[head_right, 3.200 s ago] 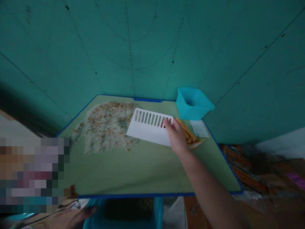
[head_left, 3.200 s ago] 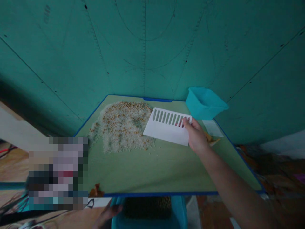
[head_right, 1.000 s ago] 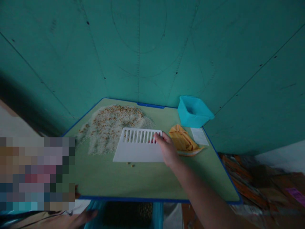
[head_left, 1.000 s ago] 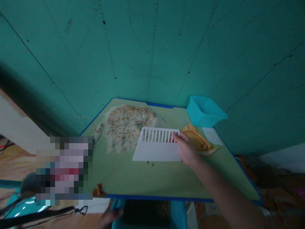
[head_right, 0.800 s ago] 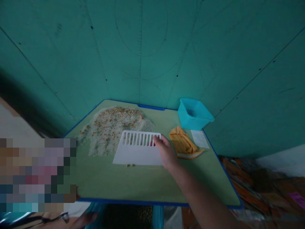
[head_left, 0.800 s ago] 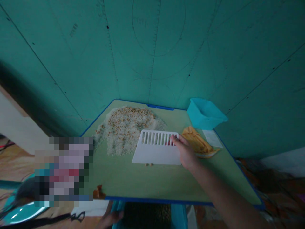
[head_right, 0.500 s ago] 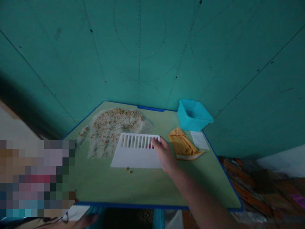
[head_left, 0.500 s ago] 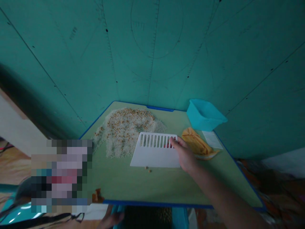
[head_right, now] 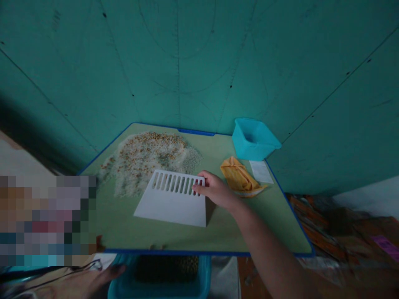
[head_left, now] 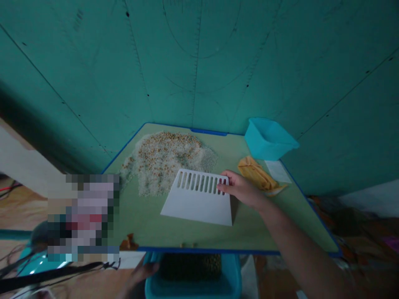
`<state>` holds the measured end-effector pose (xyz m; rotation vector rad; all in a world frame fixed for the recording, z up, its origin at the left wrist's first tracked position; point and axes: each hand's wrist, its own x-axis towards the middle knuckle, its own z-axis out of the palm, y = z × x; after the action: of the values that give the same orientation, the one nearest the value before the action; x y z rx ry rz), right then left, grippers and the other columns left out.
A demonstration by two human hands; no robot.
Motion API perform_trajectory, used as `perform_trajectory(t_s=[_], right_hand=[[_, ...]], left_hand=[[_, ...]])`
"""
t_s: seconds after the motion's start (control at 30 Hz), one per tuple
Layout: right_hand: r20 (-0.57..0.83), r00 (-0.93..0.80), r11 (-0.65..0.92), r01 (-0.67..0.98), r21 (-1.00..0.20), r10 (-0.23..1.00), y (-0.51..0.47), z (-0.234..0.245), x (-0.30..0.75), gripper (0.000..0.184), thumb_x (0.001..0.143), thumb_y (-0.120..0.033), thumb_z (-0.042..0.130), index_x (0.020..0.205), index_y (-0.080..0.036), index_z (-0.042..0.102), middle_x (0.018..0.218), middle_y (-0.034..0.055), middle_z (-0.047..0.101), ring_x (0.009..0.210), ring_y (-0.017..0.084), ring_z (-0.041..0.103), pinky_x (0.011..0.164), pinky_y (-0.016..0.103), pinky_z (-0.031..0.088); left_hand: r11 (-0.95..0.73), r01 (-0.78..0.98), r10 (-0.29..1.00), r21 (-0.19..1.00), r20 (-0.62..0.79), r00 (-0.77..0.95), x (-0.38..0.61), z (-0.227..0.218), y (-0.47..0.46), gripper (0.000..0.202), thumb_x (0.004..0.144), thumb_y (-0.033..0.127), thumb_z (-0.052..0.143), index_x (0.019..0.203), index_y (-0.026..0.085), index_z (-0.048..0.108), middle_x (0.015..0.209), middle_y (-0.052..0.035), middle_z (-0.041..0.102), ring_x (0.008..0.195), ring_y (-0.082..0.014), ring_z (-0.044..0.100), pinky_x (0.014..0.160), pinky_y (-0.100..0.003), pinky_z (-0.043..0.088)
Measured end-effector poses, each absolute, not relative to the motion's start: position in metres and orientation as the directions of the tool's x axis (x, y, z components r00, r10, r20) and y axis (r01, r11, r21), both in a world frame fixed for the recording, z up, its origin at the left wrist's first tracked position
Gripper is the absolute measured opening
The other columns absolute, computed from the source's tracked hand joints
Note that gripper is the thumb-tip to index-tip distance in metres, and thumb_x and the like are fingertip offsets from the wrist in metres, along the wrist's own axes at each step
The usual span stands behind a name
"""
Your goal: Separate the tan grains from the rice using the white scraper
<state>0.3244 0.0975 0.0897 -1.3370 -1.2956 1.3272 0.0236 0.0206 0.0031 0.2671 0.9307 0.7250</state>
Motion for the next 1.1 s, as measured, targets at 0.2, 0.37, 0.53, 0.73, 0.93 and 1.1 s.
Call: perform_trajectory(t_s=[0.2, 0.37, 0.53, 0.73, 0.93, 1.1], right_hand=[[-0.134, -0.137, -0.115, 0.136, -0.984, 0.982, 0.095, 0.092, 0.324, 0.015, 0.073, -0.028, 0.06, 0.079, -0.02, 0.049, 0.064, -0.0038, 0.057, 0.06, 0.012, 0.053, 0.056, 0.024, 0.038], [-0.178, -0.269, -0.12, 0.218, -0.969, 0.947, 0.088, 0.09, 0.318, 0.014, 0.075, -0.029, 0.057, 0.081, -0.021, 0.047, 0.065, -0.0041, 0.056, 0.059, 0.011, 0.052, 0.053, 0.022, 0.037], [-0.218, -0.32, -0.077, 0.4, -0.913, 0.922, 0.082, 0.09, 0.313, 0.016, 0.077, -0.034, 0.055, 0.079, -0.021, 0.045, 0.061, -0.0053, 0.051, 0.046, 0.008, 0.045, 0.04, 0.018, 0.031], [-0.269, -0.366, -0.093, 0.433, -0.897, 0.891, 0.081, 0.095, 0.314, 0.019, 0.078, -0.034, 0.055, 0.079, -0.02, 0.042, 0.065, -0.0047, 0.052, 0.045, 0.007, 0.047, 0.039, 0.017, 0.035], [-0.246, -0.357, -0.05, 0.478, -0.877, 0.901, 0.075, 0.103, 0.312, 0.018, 0.079, -0.033, 0.053, 0.078, -0.02, 0.041, 0.063, -0.0057, 0.05, 0.044, 0.006, 0.046, 0.039, 0.016, 0.034], [-0.238, -0.375, -0.016, 0.509, -0.861, 0.896, 0.069, 0.114, 0.309, 0.016, 0.082, -0.034, 0.05, 0.08, -0.02, 0.042, 0.062, -0.0055, 0.05, 0.047, 0.007, 0.048, 0.041, 0.017, 0.035]], left_hand=[[0.749, -0.455, 0.652, 0.481, -0.655, 0.382, 0.028, 0.017, 0.025, 0.03, 0.057, 0.024, 0.068, 0.086, 0.028, 0.072, 0.091, 0.0004, 0.074, 0.11, -0.0344, 0.049, 0.09, -0.041, 0.038], [0.748, -0.499, 0.647, 0.438, -0.649, 0.4, 0.027, 0.025, 0.024, 0.033, 0.054, 0.022, 0.071, 0.087, 0.025, 0.073, 0.094, -0.0021, 0.073, 0.112, -0.0331, 0.048, 0.094, -0.038, 0.035], [0.741, -0.507, 0.661, 0.441, -0.611, 0.436, 0.029, 0.019, 0.021, 0.033, 0.059, 0.019, 0.068, 0.091, 0.027, 0.071, 0.086, 0.0007, 0.074, 0.108, -0.0307, 0.052, 0.092, -0.038, 0.038], [0.736, -0.457, 0.675, 0.499, -0.586, 0.448, 0.028, 0.008, 0.021, 0.022, 0.063, 0.016, 0.063, 0.079, 0.026, 0.074, 0.082, 0.0005, 0.075, 0.106, -0.0272, 0.054, 0.088, -0.034, 0.04], [0.74, -0.485, 0.667, 0.466, -0.608, 0.431, 0.028, 0.009, 0.021, 0.03, 0.064, 0.015, 0.061, 0.09, 0.026, 0.072, 0.081, -0.0006, 0.075, 0.104, -0.0284, 0.055, 0.086, -0.036, 0.042], [0.747, -0.49, 0.655, 0.45, -0.626, 0.424, 0.032, 0.008, 0.019, 0.039, 0.064, 0.013, 0.06, 0.1, 0.023, 0.068, 0.087, -0.0019, 0.074, 0.106, -0.029, 0.054, 0.087, -0.036, 0.041]])
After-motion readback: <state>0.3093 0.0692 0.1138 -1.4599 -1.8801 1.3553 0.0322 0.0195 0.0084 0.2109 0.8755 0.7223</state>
